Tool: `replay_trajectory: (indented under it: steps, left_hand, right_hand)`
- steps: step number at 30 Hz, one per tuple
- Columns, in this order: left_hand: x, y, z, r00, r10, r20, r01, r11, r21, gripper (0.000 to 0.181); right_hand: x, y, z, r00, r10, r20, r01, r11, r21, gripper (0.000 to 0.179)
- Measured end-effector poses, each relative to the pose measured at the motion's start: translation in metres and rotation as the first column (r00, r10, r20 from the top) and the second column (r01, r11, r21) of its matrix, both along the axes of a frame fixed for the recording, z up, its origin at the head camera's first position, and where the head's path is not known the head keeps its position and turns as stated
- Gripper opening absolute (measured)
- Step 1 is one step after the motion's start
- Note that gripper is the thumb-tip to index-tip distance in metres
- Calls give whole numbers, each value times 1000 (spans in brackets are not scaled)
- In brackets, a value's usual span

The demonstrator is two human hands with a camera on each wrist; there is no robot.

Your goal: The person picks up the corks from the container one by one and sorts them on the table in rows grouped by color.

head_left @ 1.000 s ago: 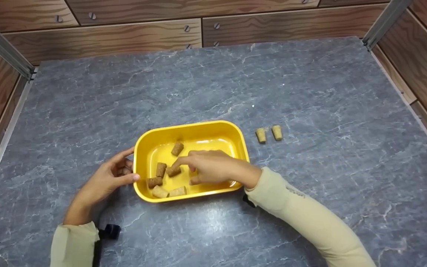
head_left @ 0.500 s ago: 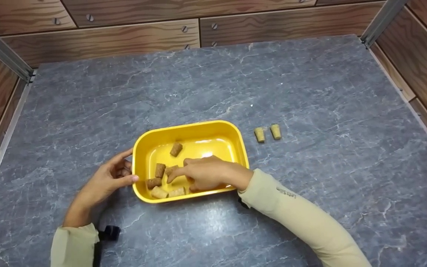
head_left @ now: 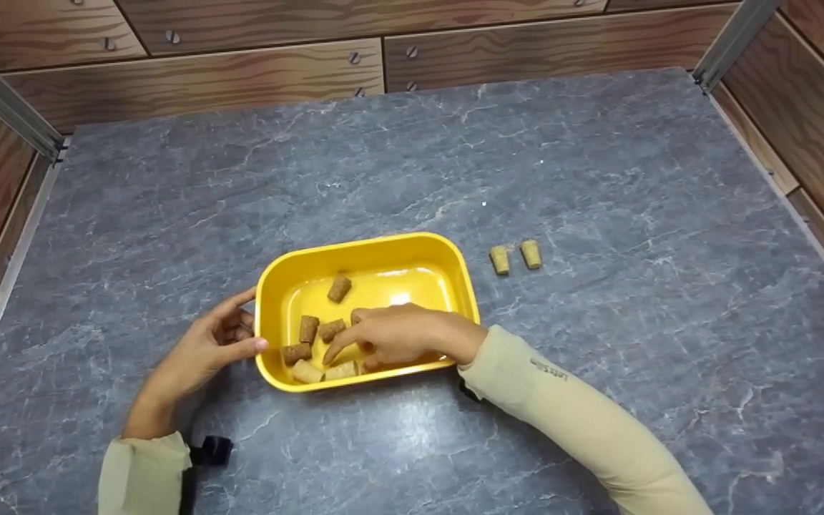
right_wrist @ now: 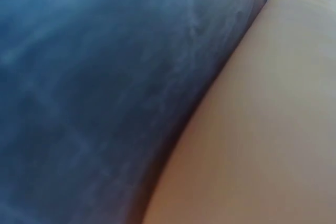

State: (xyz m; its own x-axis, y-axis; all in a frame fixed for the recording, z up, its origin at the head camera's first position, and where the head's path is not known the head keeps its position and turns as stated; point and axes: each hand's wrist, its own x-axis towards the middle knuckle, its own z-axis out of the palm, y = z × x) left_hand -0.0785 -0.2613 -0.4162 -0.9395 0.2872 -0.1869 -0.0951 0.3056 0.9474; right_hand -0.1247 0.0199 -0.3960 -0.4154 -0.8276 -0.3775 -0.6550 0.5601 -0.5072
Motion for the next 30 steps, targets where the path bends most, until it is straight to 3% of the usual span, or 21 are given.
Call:
replay_trajectory:
  steps: [8, 17, 30]
  left_hand:
    - [0, -1, 0, 1000, 9, 4, -9, 1000, 1, 72]
    - [1, -1, 0, 1000, 11, 9, -12, 1000, 25, 72]
    - [0, 0, 0, 1000, 6, 14, -7, 1000, 28, 72]
  right_hand:
    - [0, 0, 0, 1000, 12, 9, -12, 1000, -8, 42]
    - [1, -3, 0, 998, 64, -23, -64, 998, -8, 54]
    - [0, -2, -2, 998, 61, -33, -61, 998, -14, 45]
